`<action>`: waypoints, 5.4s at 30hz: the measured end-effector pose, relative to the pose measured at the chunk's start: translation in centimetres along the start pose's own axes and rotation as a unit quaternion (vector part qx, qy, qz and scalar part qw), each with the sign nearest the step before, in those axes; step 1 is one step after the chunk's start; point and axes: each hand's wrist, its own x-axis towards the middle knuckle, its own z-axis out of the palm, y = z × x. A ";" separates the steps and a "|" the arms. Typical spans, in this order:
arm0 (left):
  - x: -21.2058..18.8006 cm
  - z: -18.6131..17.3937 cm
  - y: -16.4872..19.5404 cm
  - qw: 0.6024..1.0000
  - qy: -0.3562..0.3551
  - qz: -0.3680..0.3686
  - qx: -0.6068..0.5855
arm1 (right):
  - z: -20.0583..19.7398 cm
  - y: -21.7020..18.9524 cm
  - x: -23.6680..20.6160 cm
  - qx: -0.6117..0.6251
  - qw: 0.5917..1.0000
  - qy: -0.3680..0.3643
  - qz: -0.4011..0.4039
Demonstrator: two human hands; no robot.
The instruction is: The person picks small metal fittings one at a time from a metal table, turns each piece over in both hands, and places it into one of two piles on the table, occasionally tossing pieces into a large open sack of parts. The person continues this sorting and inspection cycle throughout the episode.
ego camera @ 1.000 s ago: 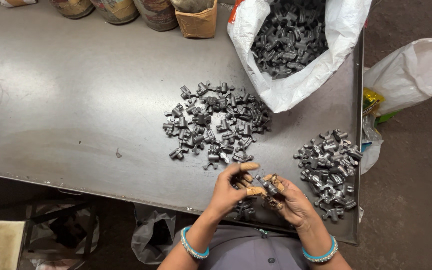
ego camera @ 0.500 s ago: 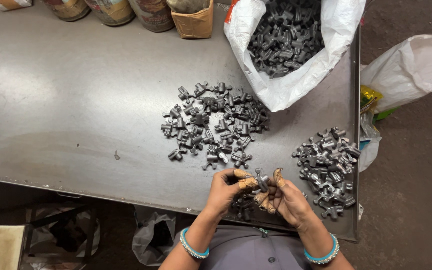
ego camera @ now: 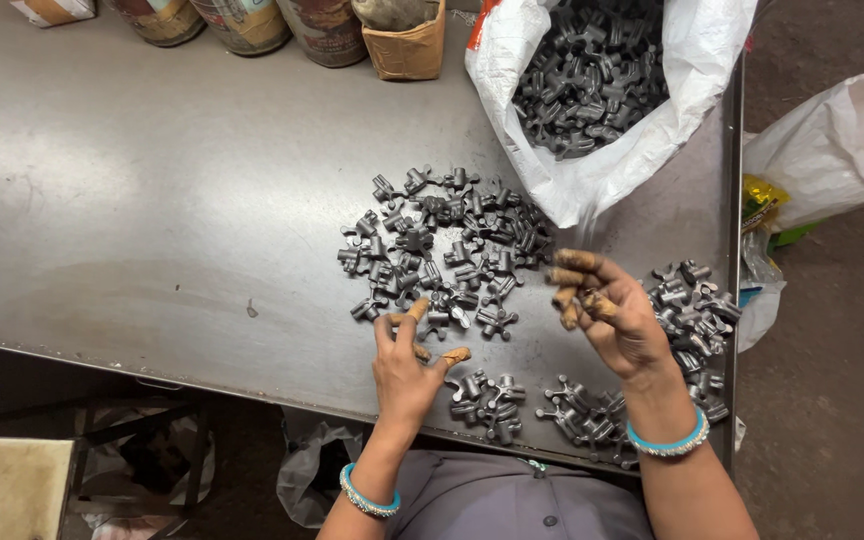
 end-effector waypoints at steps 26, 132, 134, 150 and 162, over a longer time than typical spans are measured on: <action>1.1 2.5 1.3 0.993 -0.018 0.082 -0.083 | 1.0 4.8 -4.0 -0.027 0.995 0.038 0.084; -1.3 5.0 -0.1 0.886 -0.202 -0.056 -0.414 | 0.4 5.8 -4.1 0.033 0.993 0.042 0.109; -1.3 4.9 -0.2 0.892 -0.199 -0.053 -0.402 | 0.5 5.8 -4.1 0.035 0.992 0.040 0.111; -1.6 3.6 -0.3 0.973 -0.158 0.087 -0.144 | -0.3 5.5 -2.6 -0.162 0.975 0.016 0.153; 2.3 2.1 0.2 0.997 -0.045 0.047 -0.027 | 4.1 2.6 3.8 -0.433 0.899 -0.027 -0.067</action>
